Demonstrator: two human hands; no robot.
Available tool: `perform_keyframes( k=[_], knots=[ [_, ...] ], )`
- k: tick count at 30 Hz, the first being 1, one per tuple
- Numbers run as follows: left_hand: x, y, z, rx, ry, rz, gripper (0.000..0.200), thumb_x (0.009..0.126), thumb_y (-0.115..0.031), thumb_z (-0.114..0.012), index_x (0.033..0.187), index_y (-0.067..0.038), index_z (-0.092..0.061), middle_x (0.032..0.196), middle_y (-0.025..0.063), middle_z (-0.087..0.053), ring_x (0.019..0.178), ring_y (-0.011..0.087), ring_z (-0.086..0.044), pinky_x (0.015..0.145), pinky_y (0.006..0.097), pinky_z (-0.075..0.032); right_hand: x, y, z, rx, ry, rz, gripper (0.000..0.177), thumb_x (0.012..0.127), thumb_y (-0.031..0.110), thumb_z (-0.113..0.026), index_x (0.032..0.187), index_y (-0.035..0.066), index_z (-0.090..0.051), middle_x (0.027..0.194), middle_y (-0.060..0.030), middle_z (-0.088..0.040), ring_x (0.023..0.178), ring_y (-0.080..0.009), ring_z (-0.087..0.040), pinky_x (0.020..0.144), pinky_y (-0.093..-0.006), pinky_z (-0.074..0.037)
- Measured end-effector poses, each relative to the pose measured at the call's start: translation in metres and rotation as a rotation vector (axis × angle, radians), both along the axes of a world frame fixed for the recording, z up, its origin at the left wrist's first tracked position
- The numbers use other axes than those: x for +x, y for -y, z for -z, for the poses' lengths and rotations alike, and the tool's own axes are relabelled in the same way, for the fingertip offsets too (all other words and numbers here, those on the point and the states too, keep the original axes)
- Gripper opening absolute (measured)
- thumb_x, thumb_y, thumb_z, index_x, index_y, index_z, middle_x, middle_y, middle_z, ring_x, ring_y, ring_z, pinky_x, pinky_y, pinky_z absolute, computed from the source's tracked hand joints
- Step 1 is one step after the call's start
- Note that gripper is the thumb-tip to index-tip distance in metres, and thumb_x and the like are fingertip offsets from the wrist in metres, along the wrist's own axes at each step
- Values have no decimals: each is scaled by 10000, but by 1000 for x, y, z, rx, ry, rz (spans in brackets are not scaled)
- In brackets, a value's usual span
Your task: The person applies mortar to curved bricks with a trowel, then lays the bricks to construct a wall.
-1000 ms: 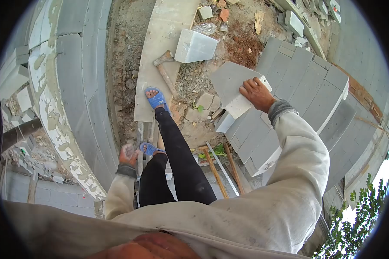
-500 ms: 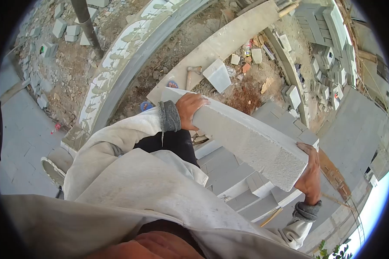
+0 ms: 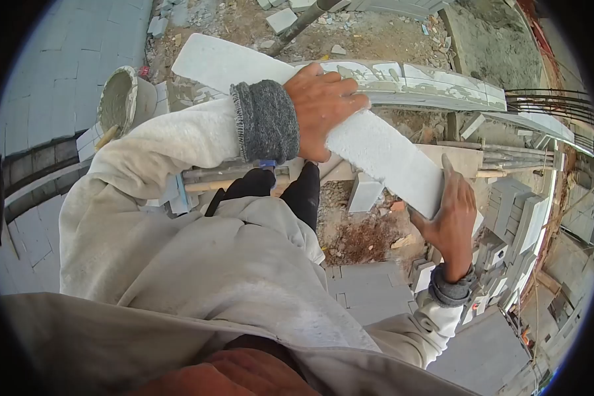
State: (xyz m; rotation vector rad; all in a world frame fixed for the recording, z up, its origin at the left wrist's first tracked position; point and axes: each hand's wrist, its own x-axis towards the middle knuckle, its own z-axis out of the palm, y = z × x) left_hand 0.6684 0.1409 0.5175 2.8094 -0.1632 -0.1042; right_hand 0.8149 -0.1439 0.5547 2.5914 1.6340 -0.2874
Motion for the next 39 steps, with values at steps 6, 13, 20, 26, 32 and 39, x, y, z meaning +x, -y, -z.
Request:
perform_keyframes(
  k=[6, 13, 20, 26, 32, 39],
  knots=[
    [0, -100, 42, 137, -225, -218, 959, 504, -320, -831, 1363, -93, -471, 1169, 147, -564, 1101, 302, -569, 940, 452, -419, 72, -126, 96, 179, -152, -257, 949, 600, 392, -827, 1422, 118, -441, 1128, -178, -615, 960, -362, -639, 839, -440, -528],
    [-36, -193, 133, 289, 11, -515, 948, 559, -339, -857, 1401, -173, -454, 1232, 146, -571, 1122, 318, -587, 1016, 472, -431, 103, -280, 157, 268, 36, -557, 904, 633, 468, -785, 1416, 151, -464, 1218, -239, -603, 1047, -402, -638, 873, -461, -534],
    [-78, -227, 225, 189, -213, -714, 1032, 560, -344, -867, 1452, -161, -382, 1385, 199, -464, 1284, 370, -459, 1104, 465, -349, 88, -354, 257, 295, -5, -722, 877, 661, 514, -704, 1418, 142, -463, 1246, -251, -585, 1079, -412, -621, 908, -468, -519],
    [-109, -228, 305, 185, -319, -715, 1059, 567, -357, -874, 1472, -188, -351, 1433, 236, -406, 1327, 381, -418, 1131, 476, -306, 56, -359, 343, 177, -63, -710, 909, 667, 548, -703, 1436, 144, -438, 1266, -265, -566, 1143, -415, -587, 925, -486, -502],
    [-120, -216, 341, 164, -383, -713, 1056, 571, -339, -864, 1477, -195, -341, 1461, 258, -374, 1345, 405, -393, 1137, 462, -312, 45, -349, 389, 144, -87, -693, 893, 668, 550, -710, 1418, 133, -465, 1299, -264, -549, 1168, -410, -576, 952, -464, -496],
    [-122, -218, 365, 217, -331, -721, 1061, 560, -348, -874, 1472, -220, -347, 1465, 261, -370, 1336, 416, -406, 1145, 454, -312, 43, -347, 406, 186, -46, -695, 883, 680, 561, -706, 1419, 138, -471, 1302, -247, -559, 1150, -420, -585, 966, -473, -491]
  ],
)
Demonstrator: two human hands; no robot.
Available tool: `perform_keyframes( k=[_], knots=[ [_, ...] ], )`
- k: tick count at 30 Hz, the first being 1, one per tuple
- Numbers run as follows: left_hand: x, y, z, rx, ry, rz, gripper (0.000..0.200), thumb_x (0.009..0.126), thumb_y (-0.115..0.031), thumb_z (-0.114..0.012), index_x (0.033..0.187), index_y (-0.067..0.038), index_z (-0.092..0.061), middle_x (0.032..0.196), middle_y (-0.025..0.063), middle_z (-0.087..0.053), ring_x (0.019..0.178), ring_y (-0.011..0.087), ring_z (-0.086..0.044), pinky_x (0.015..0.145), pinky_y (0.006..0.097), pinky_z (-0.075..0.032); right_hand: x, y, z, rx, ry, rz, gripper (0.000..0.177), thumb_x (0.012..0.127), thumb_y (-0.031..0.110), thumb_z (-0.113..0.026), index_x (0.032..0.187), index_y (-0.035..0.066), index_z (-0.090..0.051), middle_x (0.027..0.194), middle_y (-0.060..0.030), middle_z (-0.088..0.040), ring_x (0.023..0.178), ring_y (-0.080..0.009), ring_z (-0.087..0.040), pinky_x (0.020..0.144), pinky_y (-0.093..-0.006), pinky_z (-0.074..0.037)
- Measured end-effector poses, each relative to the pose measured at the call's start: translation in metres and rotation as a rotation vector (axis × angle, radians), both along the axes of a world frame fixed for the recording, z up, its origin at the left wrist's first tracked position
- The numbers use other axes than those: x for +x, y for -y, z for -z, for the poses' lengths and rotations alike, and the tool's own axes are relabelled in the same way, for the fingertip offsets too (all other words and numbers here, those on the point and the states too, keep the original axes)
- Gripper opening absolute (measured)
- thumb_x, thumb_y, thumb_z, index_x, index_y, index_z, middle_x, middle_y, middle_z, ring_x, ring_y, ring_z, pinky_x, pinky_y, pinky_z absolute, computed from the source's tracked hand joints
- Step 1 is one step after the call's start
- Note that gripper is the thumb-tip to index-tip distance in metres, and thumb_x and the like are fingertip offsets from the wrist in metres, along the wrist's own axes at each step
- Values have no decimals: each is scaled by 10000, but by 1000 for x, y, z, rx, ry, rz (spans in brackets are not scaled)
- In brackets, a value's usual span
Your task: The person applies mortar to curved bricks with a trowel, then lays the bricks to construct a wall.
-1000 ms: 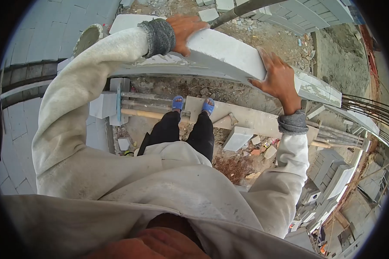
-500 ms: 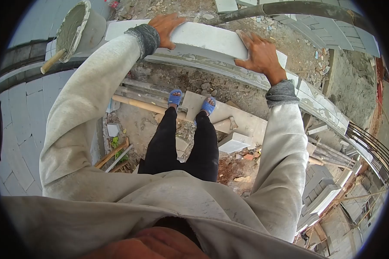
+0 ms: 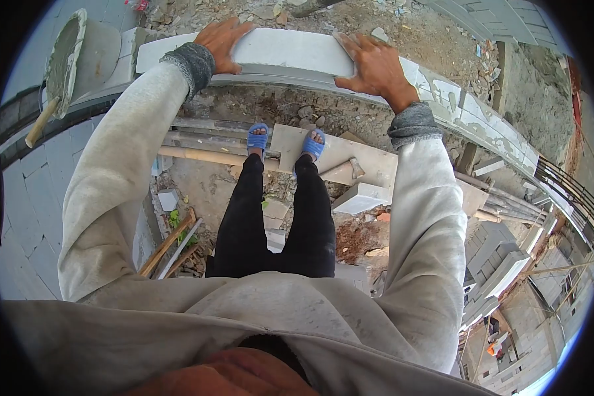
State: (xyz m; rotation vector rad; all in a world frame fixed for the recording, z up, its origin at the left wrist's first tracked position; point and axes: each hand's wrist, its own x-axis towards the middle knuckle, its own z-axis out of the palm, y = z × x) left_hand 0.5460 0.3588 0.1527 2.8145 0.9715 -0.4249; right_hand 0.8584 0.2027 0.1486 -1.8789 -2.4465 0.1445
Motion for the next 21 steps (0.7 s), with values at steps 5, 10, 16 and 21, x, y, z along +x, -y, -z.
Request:
perform_keyframes(
  k=[5, 10, 16, 21],
  knots=[
    [-3, -1, 7, 10, -3, 7, 1071, 553, -356, -883, 1472, -230, -348, 1455, 272, -380, 1332, 420, -409, 1139, 459, -324, -3, 0, 6, -6, 22, 7, 871, 682, 538, -723, 1414, 137, -475, 1324, -230, -545, 1140, -412, -593, 970, -448, -495],
    [-6, -3, 9, 11, 3, 8, 1068, 554, -350, -880, 1472, -242, -346, 1453, 272, -384, 1334, 421, -407, 1142, 460, -320, -7, 2, 16, 26, 20, 4, 886, 664, 543, -738, 1407, 134, -483, 1329, -231, -542, 1129, -409, -601, 957, -447, -501],
    [-4, -4, 2, -36, -20, 1, 1057, 560, -333, -868, 1474, -252, -344, 1449, 267, -395, 1339, 411, -407, 1154, 491, -286, -8, 0, 15, 51, 11, -6, 874, 662, 542, -739, 1393, 128, -500, 1245, -216, -585, 1039, -391, -642, 895, -443, -528],
    [-6, 1, 1, 18, -10, 0, 1004, 583, -353, -874, 1451, -222, -387, 1421, 209, -446, 1318, 357, -449, 1156, 479, -284, -9, 0, 14, 50, 4, -7, 868, 667, 546, -733, 1397, 139, -497, 1220, -212, -594, 1020, -391, -645, 878, -442, -534]
  ],
)
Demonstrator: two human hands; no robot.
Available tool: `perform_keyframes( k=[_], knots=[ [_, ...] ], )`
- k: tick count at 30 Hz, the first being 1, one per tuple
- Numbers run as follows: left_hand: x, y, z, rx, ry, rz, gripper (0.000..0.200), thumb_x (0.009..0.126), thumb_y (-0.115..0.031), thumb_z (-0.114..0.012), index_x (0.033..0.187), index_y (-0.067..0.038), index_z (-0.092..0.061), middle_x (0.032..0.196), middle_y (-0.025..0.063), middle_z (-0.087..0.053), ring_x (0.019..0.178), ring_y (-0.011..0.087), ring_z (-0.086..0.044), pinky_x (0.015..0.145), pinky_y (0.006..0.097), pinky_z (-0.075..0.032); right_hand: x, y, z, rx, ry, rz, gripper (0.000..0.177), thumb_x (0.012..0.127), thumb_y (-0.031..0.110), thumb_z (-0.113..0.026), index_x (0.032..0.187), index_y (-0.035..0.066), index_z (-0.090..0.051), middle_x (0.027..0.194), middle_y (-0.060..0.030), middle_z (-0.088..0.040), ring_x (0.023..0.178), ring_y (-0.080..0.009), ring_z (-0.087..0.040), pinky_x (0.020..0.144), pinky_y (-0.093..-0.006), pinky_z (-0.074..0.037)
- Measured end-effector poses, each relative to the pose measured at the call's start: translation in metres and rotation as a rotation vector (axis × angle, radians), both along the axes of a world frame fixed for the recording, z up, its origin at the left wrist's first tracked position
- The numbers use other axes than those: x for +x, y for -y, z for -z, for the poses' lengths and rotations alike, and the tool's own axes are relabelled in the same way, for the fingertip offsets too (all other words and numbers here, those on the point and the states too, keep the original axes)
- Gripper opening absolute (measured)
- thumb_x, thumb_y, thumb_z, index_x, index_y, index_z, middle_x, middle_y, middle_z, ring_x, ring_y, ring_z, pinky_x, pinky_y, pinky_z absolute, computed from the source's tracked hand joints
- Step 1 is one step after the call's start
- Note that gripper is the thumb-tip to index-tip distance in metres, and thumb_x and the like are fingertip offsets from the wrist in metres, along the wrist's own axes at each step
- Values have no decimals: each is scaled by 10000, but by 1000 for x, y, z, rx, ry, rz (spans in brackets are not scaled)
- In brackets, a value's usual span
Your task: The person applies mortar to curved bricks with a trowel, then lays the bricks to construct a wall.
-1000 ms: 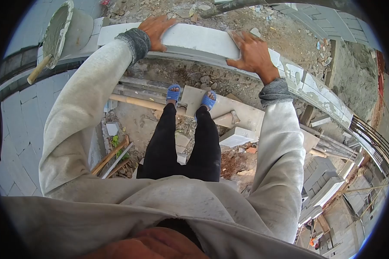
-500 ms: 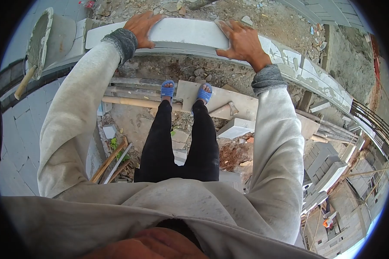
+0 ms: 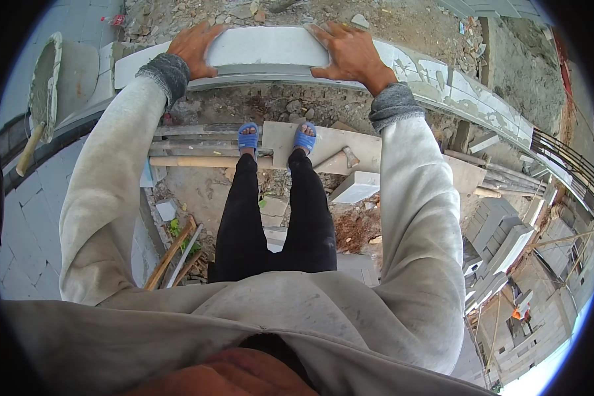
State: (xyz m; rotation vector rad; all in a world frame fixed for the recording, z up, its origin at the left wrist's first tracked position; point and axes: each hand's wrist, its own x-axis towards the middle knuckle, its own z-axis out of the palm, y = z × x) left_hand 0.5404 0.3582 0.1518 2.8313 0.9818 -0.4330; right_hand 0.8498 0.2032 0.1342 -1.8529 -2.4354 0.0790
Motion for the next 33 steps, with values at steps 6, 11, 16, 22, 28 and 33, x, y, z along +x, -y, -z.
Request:
perform_keyframes(
  k=[6, 11, 16, 22, 28, 33],
  knots=[
    [-5, -5, 11, -42, 44, -3, 1046, 547, -303, -880, 1458, -220, -372, 1435, 265, -409, 1328, 412, -418, 1146, 489, -299, 1, 1, 1, -6, 14, 14, 879, 670, 557, -730, 1413, 157, -481, 1280, -223, -570, 1063, -401, -629, 915, -447, -522],
    [-7, -1, 6, -27, 50, -1, 1026, 553, -312, -883, 1446, -210, -389, 1386, 245, -456, 1281, 405, -464, 1112, 491, -343, 0, 0, 6, 4, -2, -3, 906, 662, 564, -730, 1431, 171, -457, 1310, -233, -552, 1123, -410, -603, 947, -450, -507],
    [-1, 2, -2, -94, 19, -30, 1004, 581, -312, -877, 1454, -208, -392, 1372, 226, -463, 1296, 381, -454, 1144, 476, -303, 0, 0, -3, -80, -87, 32, 903, 649, 521, -742, 1429, 161, -463, 1309, -235, -554, 1111, -418, -605, 946, -475, -496],
    [-4, 5, -10, -106, 74, -45, 977, 581, -302, -878, 1434, -183, -417, 1336, 194, -485, 1247, 346, -491, 1104, 453, -338, -3, -5, -5, -49, -97, -5, 906, 605, 477, -758, 1397, 121, -500, 1253, -271, -571, 1070, -421, -619, 909, -466, -508],
    [-6, 3, -14, -145, 69, -15, 934, 577, -265, -864, 1406, -177, -442, 1269, 188, -514, 1218, 328, -511, 1060, 436, -358, -6, -5, -9, -78, -72, 1, 897, 608, 453, -774, 1388, 100, -505, 1229, -292, -577, 1066, -446, -611, 921, -475, -501],
    [-8, 2, -11, -155, 86, -7, 903, 577, -259, -864, 1381, -174, -462, 1268, 202, -513, 1226, 314, -502, 1044, 423, -348, -4, -6, -7, -87, -105, -11, 901, 616, 444, -780, 1392, 88, -493, 1229, -307, -571, 1092, -465, -592, 934, -486, -493]
  ],
)
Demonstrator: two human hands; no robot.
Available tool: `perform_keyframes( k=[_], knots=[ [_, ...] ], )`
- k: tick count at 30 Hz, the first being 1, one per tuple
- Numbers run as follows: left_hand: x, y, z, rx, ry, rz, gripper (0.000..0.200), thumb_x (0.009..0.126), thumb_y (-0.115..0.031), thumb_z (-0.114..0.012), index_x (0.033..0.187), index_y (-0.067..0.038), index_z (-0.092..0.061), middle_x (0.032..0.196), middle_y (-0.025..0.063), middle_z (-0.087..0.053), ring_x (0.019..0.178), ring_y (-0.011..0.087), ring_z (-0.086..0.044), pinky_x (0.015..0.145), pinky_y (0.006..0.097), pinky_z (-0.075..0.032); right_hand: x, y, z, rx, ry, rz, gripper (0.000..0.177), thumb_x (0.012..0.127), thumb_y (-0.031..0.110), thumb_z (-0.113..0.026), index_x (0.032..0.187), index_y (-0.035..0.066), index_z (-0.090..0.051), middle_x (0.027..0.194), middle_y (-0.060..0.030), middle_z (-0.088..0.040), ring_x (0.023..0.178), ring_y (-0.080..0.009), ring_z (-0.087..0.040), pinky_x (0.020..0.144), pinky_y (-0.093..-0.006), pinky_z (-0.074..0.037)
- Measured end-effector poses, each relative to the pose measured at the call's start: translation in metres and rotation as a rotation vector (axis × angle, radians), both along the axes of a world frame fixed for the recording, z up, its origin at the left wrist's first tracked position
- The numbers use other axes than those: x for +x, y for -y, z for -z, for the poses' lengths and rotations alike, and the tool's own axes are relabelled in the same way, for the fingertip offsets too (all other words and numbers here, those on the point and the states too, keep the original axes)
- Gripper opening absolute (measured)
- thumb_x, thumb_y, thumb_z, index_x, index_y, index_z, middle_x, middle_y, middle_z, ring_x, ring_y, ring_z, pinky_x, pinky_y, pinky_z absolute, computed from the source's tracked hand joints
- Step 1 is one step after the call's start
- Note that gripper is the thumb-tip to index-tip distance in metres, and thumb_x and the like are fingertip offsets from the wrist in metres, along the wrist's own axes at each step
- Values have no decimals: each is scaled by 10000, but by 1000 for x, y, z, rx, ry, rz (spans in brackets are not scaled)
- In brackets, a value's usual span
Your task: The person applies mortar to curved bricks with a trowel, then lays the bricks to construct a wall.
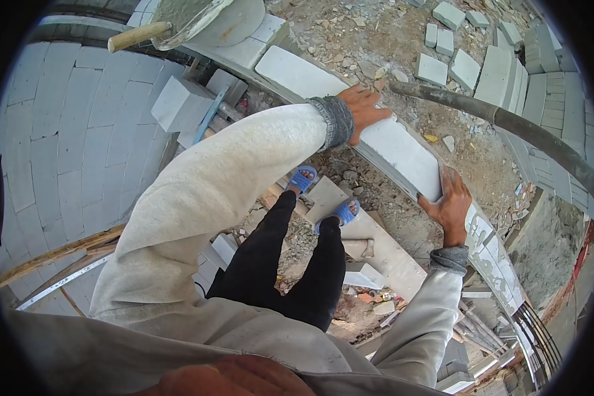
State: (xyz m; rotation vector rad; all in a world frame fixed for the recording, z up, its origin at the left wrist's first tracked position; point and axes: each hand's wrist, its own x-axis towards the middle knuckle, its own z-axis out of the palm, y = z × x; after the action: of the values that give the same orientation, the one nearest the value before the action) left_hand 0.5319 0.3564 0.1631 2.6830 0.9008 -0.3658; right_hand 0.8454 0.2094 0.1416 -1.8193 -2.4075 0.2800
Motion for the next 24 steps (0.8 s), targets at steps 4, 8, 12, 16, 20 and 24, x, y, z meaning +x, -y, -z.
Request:
perform_keyframes(
  k=[4, 8, 12, 16, 20, 24],
  knots=[
    [-1, 0, 5, -1, 25, -13, 905, 574, -237, -864, 1381, -172, -460, 1260, 202, -516, 1210, 312, -507, 1036, 424, -347, -1, 0, 1, -10, 43, 12, 931, 609, 451, -783, 1412, 95, -477, 1231, -327, -560, 1094, -474, -588, 937, -493, -487],
    [-3, -4, 7, -11, 50, -14, 912, 576, -235, -863, 1390, -169, -458, 1272, 204, -507, 1236, 312, -489, 1056, 439, -337, -8, -4, -8, -31, 52, 45, 883, 593, 458, -773, 1335, 34, -551, 1212, -329, -574, 1071, -466, -603, 937, -484, -493],
    [-7, -6, 4, -44, 42, -1, 903, 582, -231, -859, 1390, -160, -464, 1285, 205, -498, 1262, 314, -472, 1074, 449, -326, -6, -3, -2, -21, 56, 28, 923, 599, 474, -772, 1389, 81, -503, 1202, -318, -575, 1065, -464, -602, 925, -481, -495],
    [-11, -7, 7, -20, 78, -9, 890, 588, -220, -853, 1387, -154, -467, 1288, 206, -496, 1256, 320, -475, 1071, 452, -328, -6, -5, 1, 26, 62, -1, 928, 595, 467, -773, 1400, 98, -496, 1195, -273, -587, 1046, -441, -609, 909, -471, -500],
    [-13, -5, 7, -18, 108, -23, 882, 587, -198, -843, 1385, -150, -468, 1289, 210, -495, 1235, 324, -488, 1057, 431, -346, -13, -7, -5, 50, 11, -22, 924, 572, 430, -777, 1392, 101, -506, 1176, -211, -601, 1017, -395, -620, 881, -449, -514],
    [-11, -5, 2, -28, 95, -37, 856, 592, -174, -828, 1373, -146, -478, 1271, 193, -504, 1202, 316, -504, 1038, 402, -362, -15, -9, -11, 67, -34, -34, 936, 544, 392, -783, 1393, 109, -509, 1143, -165, -612, 981, -352, -627, 852, -426, -524]
  ],
)
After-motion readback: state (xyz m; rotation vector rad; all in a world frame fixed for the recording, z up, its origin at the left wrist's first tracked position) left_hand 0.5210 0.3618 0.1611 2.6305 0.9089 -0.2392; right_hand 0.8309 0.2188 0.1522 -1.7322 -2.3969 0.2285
